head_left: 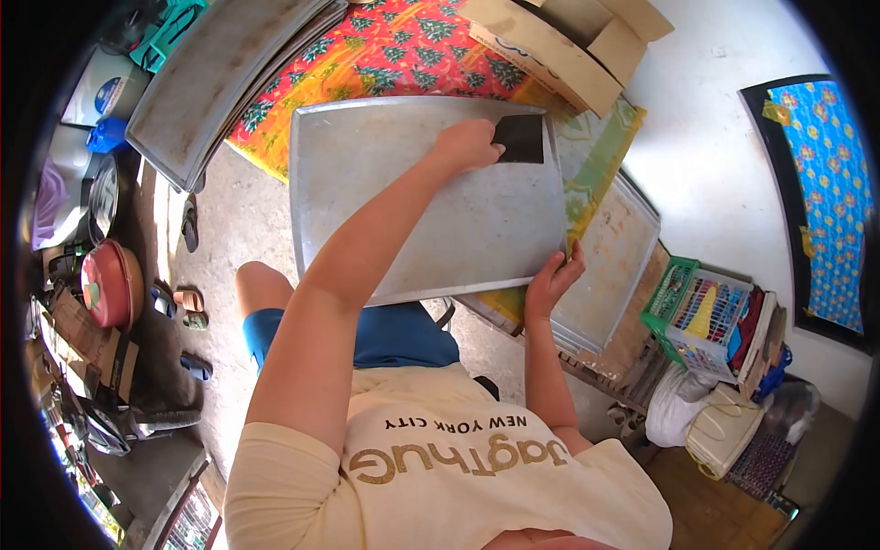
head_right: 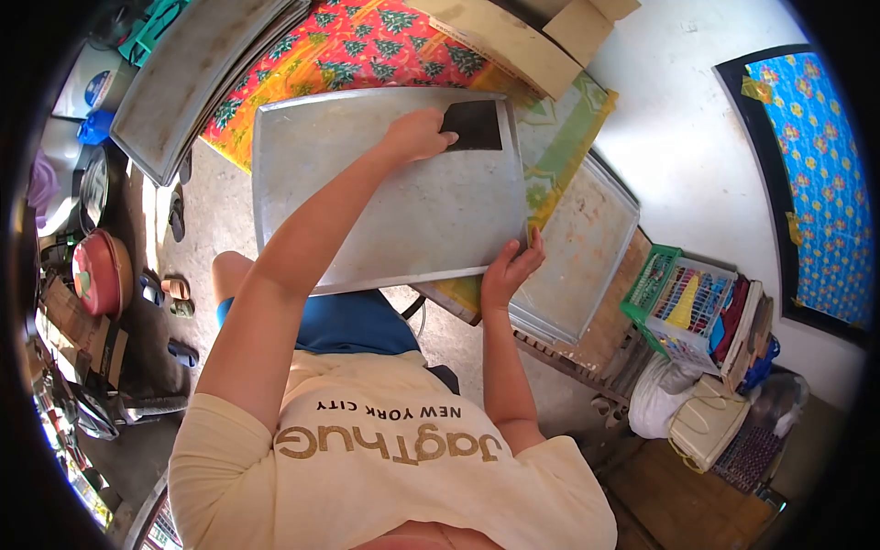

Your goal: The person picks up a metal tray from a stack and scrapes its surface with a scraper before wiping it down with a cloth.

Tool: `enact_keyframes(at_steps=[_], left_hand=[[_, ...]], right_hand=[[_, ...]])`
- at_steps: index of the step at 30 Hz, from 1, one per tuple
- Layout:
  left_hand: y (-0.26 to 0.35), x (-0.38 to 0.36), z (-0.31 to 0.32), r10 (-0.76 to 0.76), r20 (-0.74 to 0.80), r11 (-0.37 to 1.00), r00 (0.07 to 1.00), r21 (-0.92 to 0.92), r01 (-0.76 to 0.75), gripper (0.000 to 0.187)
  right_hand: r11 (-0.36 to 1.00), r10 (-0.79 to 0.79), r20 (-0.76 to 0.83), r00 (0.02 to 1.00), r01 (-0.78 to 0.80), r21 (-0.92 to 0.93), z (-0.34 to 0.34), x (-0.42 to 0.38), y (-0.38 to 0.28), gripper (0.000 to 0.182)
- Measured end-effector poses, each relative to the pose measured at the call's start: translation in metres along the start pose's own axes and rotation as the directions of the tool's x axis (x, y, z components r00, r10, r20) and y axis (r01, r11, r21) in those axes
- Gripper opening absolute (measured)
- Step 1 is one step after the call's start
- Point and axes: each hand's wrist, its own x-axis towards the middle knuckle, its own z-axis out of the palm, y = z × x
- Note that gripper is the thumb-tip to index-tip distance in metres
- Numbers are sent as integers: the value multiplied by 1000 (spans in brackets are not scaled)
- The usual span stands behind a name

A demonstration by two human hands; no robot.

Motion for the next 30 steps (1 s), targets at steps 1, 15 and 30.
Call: enact_keyframes(at_steps=[1,15,30], left_hand=[[-1,3,2,-11,-26,1000,1000,-7,11,39],[7,7,2,-11,1,999,1000,43,11,37],[2,31,10,-120,-201,993,972,-38,115,36]], right_hand=[[1000,2,1,1000,-2,-4,1,1,0,51],[1000,-7,4,1000,7,14,1,1,-3,49],[1000,18,17,1000,-18,3,0,1,-7,49]])
